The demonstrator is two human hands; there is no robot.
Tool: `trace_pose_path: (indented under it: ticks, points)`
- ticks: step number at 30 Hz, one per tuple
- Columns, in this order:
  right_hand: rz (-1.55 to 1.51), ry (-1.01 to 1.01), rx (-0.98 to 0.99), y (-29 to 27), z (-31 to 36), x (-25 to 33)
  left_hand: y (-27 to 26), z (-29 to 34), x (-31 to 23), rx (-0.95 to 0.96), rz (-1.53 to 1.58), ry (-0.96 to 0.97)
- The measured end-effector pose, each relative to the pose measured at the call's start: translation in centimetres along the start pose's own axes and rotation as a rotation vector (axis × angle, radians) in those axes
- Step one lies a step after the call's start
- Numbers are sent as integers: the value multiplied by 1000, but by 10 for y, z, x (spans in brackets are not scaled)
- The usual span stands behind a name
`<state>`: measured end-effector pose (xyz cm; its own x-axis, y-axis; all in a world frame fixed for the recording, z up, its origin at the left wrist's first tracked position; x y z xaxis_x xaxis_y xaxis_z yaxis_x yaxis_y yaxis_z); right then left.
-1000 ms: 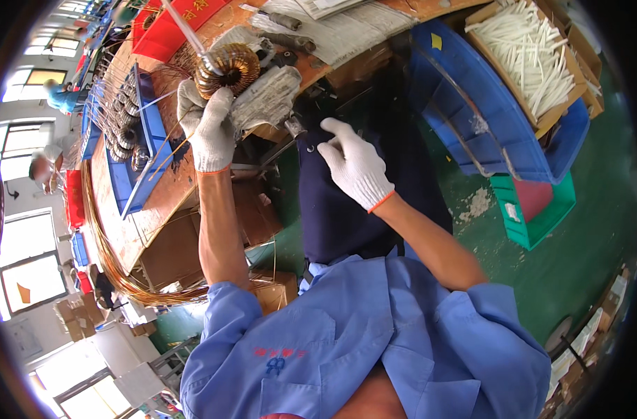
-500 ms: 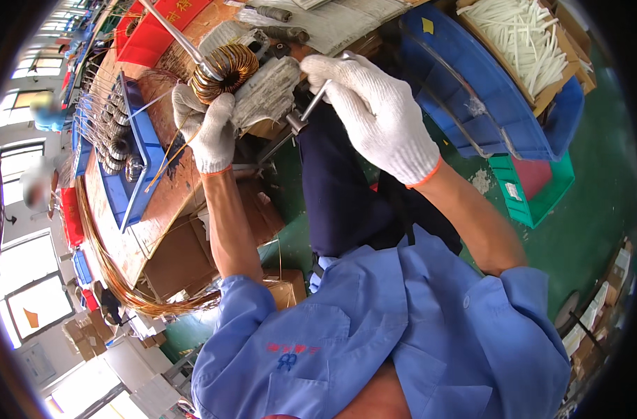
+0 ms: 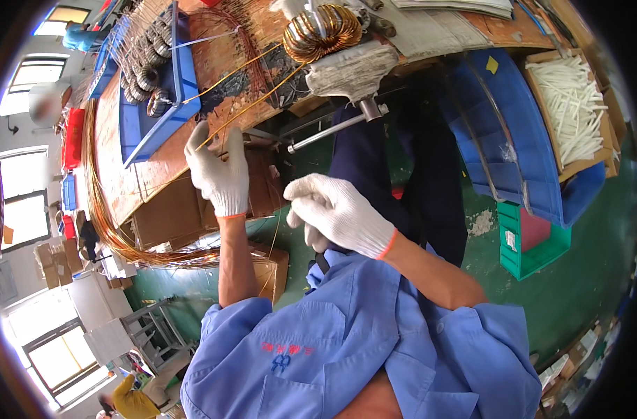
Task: Winding copper wire around a toroid core using a metal guide tool.
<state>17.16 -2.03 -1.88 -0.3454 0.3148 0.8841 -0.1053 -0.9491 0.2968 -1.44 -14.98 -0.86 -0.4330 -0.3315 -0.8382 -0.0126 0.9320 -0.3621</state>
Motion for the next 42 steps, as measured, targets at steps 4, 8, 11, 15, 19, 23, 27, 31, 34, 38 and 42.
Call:
trace_pose_path:
  ticks: [4, 8, 11, 15, 19, 23, 27, 31, 34, 38, 42]
  points:
    - [460, -169, -285, 7, -78, -45, -21, 4, 29, 151, -364, 76]
    - [235, -369, -354, 34, -132, -31, -20, 40, 27, 125, -48, -130]
    - [-417, -143, -260, 55, -136, -8, -31, 88, 6, 128, 151, -390]
    - [-556, -136, -291, 59, -98, -15, -55, 101, 9, 140, 423, -471]
    - [-414, -88, -232, 48, -52, -55, -9, 58, 5, 445, 532, -427]
    - [1117, -287, -251, 11, 28, -35, 20, 23, -12, 604, 900, -702]
    - [931, -426, -346, -73, 133, -42, 32, 43, -38, 594, 1092, -887]
    - [1139, -270, -363, -99, 186, -46, 42, 101, -85, 793, 1254, -1046]
    - [573, -319, -425, -60, 168, 0, 62, 122, -121, 1000, 1108, -835]
    - [389, -240, -663, -61, 136, 33, 60, 70, -154, 999, 728, -522]
    - [355, -262, -755, -77, 117, 40, 35, -18, -160, 565, 615, -321]
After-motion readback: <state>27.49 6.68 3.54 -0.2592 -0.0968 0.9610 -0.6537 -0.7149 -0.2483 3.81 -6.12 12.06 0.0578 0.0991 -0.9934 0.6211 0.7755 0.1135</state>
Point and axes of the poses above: each hand's wrist, its own z-axis away from the middle knuckle, its own y-axis out of the palm, x = y × z, the point moved 3 cm from there along -z, towards the middle knuckle, and after that the axes turned 11 degrees about z, right-handed, at the moved point
